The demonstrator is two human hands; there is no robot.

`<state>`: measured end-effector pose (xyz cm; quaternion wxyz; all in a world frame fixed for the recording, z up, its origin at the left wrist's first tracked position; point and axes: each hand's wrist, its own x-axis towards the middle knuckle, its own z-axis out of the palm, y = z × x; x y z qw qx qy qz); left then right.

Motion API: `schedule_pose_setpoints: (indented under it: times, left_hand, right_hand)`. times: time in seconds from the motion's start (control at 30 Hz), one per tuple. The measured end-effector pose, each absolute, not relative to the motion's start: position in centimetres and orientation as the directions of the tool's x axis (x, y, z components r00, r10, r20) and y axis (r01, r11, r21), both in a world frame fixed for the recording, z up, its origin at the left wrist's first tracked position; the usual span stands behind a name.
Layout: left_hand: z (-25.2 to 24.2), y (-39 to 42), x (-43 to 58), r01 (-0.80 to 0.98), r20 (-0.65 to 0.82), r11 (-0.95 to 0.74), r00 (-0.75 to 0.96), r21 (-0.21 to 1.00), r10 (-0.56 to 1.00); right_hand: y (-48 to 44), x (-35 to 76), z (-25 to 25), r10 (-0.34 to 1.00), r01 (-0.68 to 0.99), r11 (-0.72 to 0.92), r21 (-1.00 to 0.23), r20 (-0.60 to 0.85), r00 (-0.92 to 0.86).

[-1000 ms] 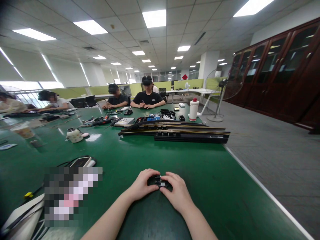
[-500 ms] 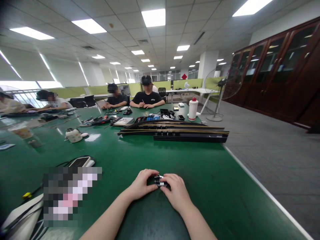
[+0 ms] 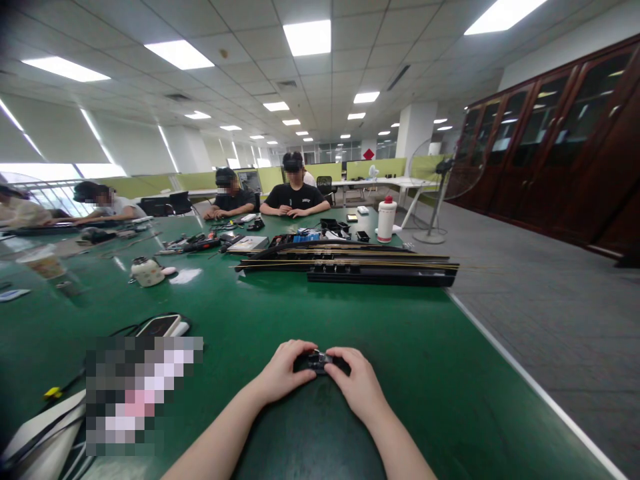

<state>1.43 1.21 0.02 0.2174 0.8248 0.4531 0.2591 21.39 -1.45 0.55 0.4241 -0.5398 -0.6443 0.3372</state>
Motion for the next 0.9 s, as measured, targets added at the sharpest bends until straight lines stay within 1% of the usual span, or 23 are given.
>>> schedule_pose_setpoints:
  times: [0.2, 0.47, 0.7, 0.9]
  left_hand:
    - [0.15, 1.15, 1.51, 0.643, 0.217, -0.484, 0.451, 0.593, 0.866]
    - [0.27, 1.13, 1.58, 0.643, 0.216, -0.475, 0.441, 0.601, 0.871]
    - [0.09, 1.19, 1.47, 0.639, 0.214, -0.473, 0.441, 0.607, 0.871]
    - [0.22, 1.18, 1.43, 0.635, 0.216, -0.477, 0.446, 0.607, 0.868]
  right_hand:
    - [-1.27, 21.68, 0.23, 0.989, 0.328, 0.138, -0.934, 0.148, 0.005]
    - [-0.62, 21.92, -0.39, 0.987, 0.114, 0.131, -0.985, 0.14, 0.076]
    - [-0.53, 21.98, 0.17, 0.986, -0.053, 0.077, -0.996, 0.068, 0.154]
    - [-0.6, 22.14, 0.5, 0.979, -0.099, 0.048, -0.994, 0.027, 0.2]
